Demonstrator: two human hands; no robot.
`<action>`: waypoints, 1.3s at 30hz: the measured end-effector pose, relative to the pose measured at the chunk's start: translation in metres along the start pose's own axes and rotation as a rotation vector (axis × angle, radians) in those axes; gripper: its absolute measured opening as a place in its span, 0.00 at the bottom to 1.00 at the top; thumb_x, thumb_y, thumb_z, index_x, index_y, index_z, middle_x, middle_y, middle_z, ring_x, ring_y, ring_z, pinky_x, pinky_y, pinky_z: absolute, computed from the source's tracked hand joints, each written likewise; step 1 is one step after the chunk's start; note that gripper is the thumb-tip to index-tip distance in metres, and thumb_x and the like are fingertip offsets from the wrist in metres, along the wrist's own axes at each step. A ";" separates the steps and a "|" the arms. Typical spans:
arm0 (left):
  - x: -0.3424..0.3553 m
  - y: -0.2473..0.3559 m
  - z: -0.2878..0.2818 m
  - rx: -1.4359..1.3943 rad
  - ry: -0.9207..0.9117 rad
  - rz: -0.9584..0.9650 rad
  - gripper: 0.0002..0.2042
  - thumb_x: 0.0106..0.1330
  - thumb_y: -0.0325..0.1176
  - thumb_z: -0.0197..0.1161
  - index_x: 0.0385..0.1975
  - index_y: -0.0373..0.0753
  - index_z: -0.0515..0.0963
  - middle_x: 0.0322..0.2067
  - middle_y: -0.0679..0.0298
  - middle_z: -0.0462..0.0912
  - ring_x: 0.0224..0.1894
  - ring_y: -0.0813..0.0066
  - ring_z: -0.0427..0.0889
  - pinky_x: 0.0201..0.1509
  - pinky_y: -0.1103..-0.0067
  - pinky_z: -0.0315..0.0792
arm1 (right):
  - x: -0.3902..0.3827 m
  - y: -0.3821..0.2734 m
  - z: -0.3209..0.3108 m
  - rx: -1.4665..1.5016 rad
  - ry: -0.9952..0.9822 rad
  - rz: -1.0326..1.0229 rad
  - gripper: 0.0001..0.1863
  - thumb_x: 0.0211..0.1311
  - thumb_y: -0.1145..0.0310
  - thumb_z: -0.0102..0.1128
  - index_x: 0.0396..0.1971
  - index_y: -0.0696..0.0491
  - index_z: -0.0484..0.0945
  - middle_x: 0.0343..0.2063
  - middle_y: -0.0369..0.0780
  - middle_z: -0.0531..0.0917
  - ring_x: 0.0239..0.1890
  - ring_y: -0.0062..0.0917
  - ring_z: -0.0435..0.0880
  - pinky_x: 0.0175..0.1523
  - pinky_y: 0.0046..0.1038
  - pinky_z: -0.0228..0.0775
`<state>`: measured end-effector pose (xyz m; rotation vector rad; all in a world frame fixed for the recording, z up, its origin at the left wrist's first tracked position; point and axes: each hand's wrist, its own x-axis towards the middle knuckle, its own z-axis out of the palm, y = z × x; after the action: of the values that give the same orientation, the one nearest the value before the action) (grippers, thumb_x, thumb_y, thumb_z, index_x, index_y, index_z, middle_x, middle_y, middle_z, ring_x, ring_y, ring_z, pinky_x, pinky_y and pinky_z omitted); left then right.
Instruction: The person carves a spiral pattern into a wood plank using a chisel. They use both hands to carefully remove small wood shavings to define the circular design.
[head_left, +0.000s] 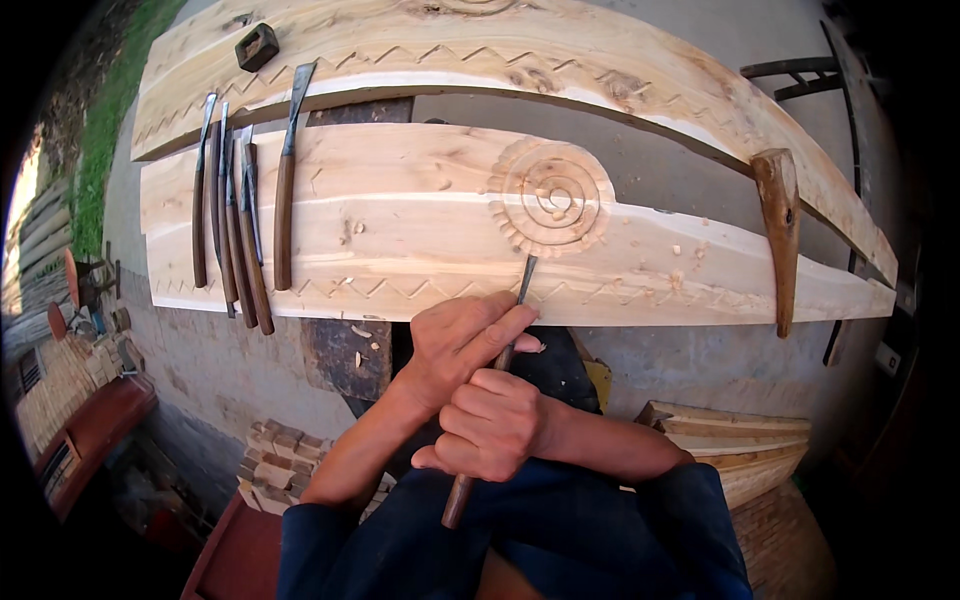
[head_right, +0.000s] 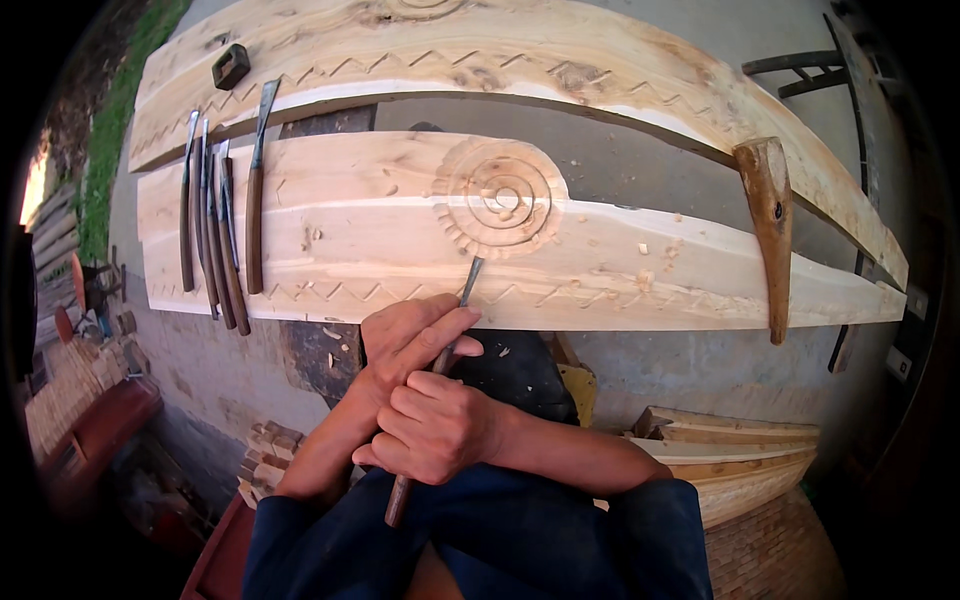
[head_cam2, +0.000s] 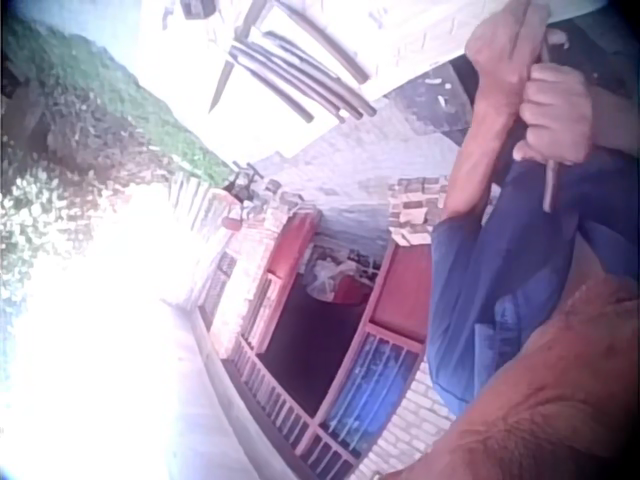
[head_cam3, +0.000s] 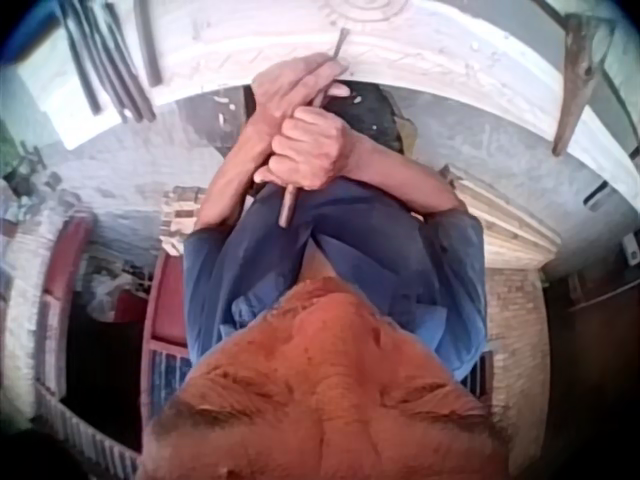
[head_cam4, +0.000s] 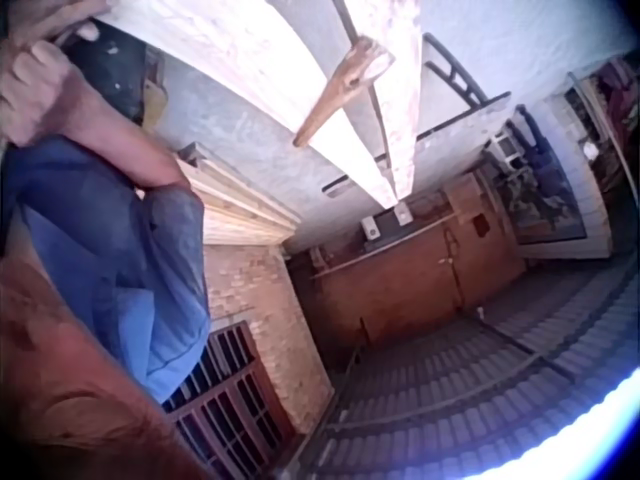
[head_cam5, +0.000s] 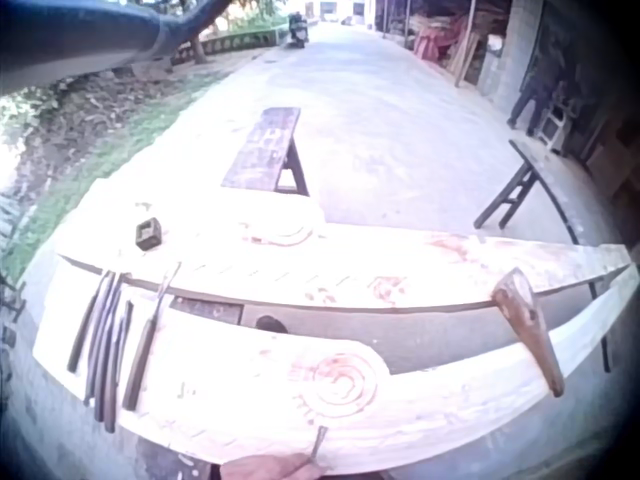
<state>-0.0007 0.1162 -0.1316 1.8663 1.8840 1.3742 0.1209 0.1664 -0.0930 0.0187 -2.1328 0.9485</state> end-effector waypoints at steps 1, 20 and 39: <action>0.000 -0.001 0.000 -0.022 -0.009 0.000 0.27 0.55 0.37 0.85 0.57 0.44 0.89 0.41 0.61 0.91 0.32 0.67 0.89 0.31 0.74 0.78 | -0.001 0.001 0.001 -0.008 0.003 -0.005 0.30 0.64 0.60 0.78 0.15 0.48 0.62 0.17 0.33 0.63 0.20 0.25 0.67 0.29 0.30 0.56; 0.004 -0.006 0.002 -0.077 0.011 0.006 0.25 0.53 0.39 0.85 0.53 0.43 0.90 0.37 0.66 0.90 0.28 0.72 0.84 0.28 0.75 0.72 | 0.002 0.001 -0.008 0.030 -0.041 0.005 0.30 0.66 0.60 0.78 0.15 0.47 0.63 0.17 0.33 0.63 0.21 0.25 0.66 0.29 0.29 0.56; -0.003 -0.008 0.007 -0.016 0.004 0.005 0.24 0.58 0.37 0.84 0.56 0.43 0.91 0.43 0.60 0.92 0.30 0.68 0.87 0.29 0.74 0.77 | -0.015 0.016 0.002 -0.108 -0.052 -0.135 0.28 0.66 0.59 0.77 0.16 0.46 0.65 0.17 0.32 0.66 0.22 0.24 0.70 0.31 0.27 0.58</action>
<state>-0.0007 0.1187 -0.1421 1.8636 1.8661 1.3917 0.1252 0.1725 -0.1137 0.1329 -2.1980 0.7612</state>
